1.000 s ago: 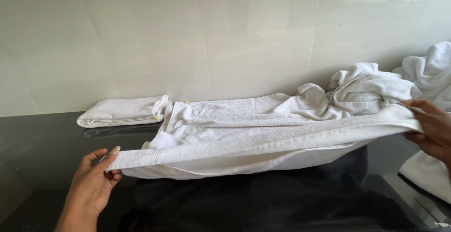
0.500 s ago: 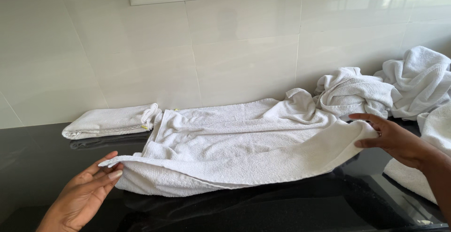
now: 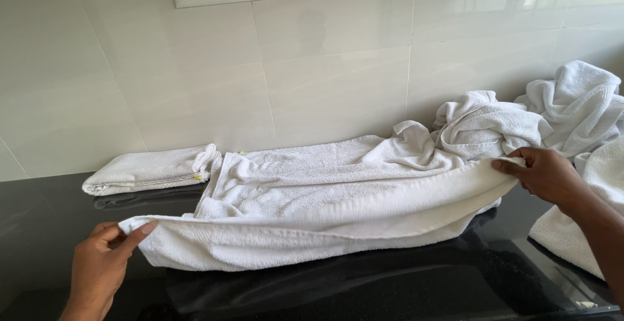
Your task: The person folds a white towel on a black countertop. They unfold the towel, smooth it out, and fold it in half lengthwise, then fold it again to create a neat rectangular stack.
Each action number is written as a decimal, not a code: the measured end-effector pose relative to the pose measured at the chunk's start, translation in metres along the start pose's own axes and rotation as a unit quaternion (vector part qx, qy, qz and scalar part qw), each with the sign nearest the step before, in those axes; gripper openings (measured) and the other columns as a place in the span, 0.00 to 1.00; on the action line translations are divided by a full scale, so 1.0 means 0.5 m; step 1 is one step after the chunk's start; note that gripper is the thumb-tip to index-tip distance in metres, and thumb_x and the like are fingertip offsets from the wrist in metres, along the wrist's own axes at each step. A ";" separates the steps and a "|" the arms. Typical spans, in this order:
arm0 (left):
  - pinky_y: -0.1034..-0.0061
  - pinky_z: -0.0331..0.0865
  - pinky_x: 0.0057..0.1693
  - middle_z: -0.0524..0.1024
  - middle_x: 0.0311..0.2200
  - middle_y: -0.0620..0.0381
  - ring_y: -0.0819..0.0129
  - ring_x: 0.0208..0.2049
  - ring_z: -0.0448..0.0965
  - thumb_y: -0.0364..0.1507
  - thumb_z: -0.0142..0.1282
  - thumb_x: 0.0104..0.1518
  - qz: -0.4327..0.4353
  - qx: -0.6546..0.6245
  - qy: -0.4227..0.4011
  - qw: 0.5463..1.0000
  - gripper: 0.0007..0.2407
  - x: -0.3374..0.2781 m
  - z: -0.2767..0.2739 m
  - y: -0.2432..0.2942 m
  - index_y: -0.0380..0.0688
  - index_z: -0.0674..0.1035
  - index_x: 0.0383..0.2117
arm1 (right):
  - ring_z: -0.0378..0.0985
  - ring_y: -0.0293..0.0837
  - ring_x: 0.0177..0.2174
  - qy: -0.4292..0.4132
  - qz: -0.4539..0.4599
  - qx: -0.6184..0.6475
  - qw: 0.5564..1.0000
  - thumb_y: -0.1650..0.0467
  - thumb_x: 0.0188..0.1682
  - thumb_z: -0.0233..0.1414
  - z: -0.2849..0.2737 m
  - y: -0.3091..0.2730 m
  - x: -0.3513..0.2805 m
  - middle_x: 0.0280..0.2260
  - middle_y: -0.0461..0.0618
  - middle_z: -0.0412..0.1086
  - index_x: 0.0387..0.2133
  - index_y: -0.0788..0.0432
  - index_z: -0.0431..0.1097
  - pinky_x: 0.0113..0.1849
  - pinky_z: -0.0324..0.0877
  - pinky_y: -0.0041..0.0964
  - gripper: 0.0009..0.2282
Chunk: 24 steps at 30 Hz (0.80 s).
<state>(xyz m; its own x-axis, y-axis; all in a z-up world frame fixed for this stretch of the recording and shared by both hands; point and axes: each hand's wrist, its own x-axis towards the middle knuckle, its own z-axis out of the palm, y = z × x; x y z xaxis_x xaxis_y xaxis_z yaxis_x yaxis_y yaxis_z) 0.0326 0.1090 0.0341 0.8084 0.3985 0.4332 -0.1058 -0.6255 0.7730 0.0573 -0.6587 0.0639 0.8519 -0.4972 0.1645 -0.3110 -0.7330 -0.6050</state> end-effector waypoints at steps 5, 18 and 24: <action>0.73 0.70 0.44 0.79 0.33 0.50 0.70 0.34 0.76 0.34 0.62 0.60 -0.013 -0.124 -0.011 0.992 0.13 0.004 -0.007 -0.001 0.34 0.84 0.41 | 0.78 0.44 0.20 -0.039 -0.042 -0.012 0.998 0.59 0.48 0.57 -0.021 0.035 0.055 0.24 0.54 0.77 0.50 0.59 0.74 0.25 0.73 0.39 0.21; 0.65 0.70 0.53 0.74 0.34 0.51 0.66 0.41 0.76 0.25 0.64 0.55 0.077 -0.235 -0.069 0.967 0.17 0.198 -0.097 0.185 0.52 0.67 0.45 | 0.65 0.39 0.23 -0.070 0.062 0.204 0.975 0.72 0.57 0.50 -0.326 -0.124 0.168 0.33 0.54 0.71 0.48 0.58 0.70 0.22 0.56 0.32 0.08; 0.69 0.71 0.50 0.66 0.35 0.57 0.70 0.40 0.71 0.25 0.62 0.61 0.267 -0.211 -0.037 0.940 0.13 0.298 -0.165 0.311 0.45 0.64 0.34 | 0.75 0.40 0.30 -0.088 -0.081 0.392 0.912 0.74 0.58 0.45 -0.412 -0.158 0.212 0.36 0.51 0.66 0.34 0.55 0.60 0.28 0.69 0.30 0.03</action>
<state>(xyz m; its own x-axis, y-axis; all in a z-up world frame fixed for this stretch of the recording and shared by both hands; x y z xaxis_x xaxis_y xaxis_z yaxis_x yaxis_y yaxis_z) 0.0888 0.1262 0.2571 0.6118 0.0452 0.7897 -0.7151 -0.3952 0.5766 0.0853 -0.7493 0.2896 0.9355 -0.2796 0.2162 0.1640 -0.1985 -0.9663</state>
